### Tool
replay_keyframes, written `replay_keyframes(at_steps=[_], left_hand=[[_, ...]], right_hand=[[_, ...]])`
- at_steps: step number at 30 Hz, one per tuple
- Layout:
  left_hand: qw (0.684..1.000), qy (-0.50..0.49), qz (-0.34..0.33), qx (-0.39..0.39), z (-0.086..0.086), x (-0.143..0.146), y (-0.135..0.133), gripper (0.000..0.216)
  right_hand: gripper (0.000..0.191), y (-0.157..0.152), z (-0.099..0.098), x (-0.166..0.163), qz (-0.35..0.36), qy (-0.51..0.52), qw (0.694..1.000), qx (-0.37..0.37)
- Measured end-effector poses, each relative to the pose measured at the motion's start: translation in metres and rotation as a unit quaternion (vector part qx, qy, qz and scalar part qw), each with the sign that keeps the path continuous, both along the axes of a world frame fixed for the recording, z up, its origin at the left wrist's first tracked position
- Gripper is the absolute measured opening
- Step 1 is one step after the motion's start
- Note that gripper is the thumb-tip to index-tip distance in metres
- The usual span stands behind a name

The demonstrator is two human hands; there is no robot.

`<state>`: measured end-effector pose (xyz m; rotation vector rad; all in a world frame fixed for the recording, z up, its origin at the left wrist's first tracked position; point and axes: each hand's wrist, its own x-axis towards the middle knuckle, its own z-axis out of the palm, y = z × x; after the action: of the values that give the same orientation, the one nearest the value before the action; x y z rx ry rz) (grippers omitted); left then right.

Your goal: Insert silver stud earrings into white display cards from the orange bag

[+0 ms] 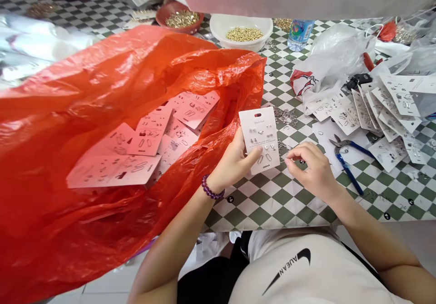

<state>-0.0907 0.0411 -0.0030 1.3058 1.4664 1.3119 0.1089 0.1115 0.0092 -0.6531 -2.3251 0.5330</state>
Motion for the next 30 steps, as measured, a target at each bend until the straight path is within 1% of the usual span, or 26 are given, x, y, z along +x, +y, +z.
replay_keyframes(at_steps=[6,12,15,18,21,22,24,27,30], left_hand=[[1.0,0.015,-0.012,-0.009,0.003,0.005,-0.003,0.049],[1.0,0.014,-0.018,-0.01,0.001,0.009,-0.005,0.045],[1.0,0.004,-0.023,-0.012,0.001,0.009,-0.004,0.044],[1.0,-0.009,0.001,0.001,0.002,0.007,-0.003,0.043],[0.998,-0.051,0.032,0.008,0.002,0.003,-0.001,0.043],[0.997,-0.066,0.044,0.01,0.002,0.001,-0.001,0.042],[0.994,-0.091,0.066,0.013,0.001,-0.001,0.0,0.039],[0.99,-0.117,0.083,0.01,-0.001,-0.003,0.001,0.038],[0.989,-0.123,0.084,0.005,-0.003,-0.004,0.002,0.039]], right_hand=[[0.009,-0.004,-0.008,-0.007,-0.035,-0.014,0.999,0.016],[0.011,-0.007,-0.013,-0.009,-0.031,-0.009,0.999,0.012],[0.013,-0.008,-0.013,-0.009,-0.014,-0.023,1.0,0.014],[0.016,-0.004,-0.01,-0.005,-0.01,0.005,1.0,0.018],[0.018,0.009,-0.007,0.003,-0.041,0.031,0.999,0.015],[0.019,0.013,-0.008,0.006,-0.054,0.013,0.998,0.014],[0.018,0.021,-0.01,0.011,-0.069,-0.057,0.996,0.012],[0.013,0.025,-0.015,0.015,-0.065,-0.15,0.987,0.004],[0.007,0.023,-0.017,0.014,-0.058,-0.161,0.985,-0.006]])
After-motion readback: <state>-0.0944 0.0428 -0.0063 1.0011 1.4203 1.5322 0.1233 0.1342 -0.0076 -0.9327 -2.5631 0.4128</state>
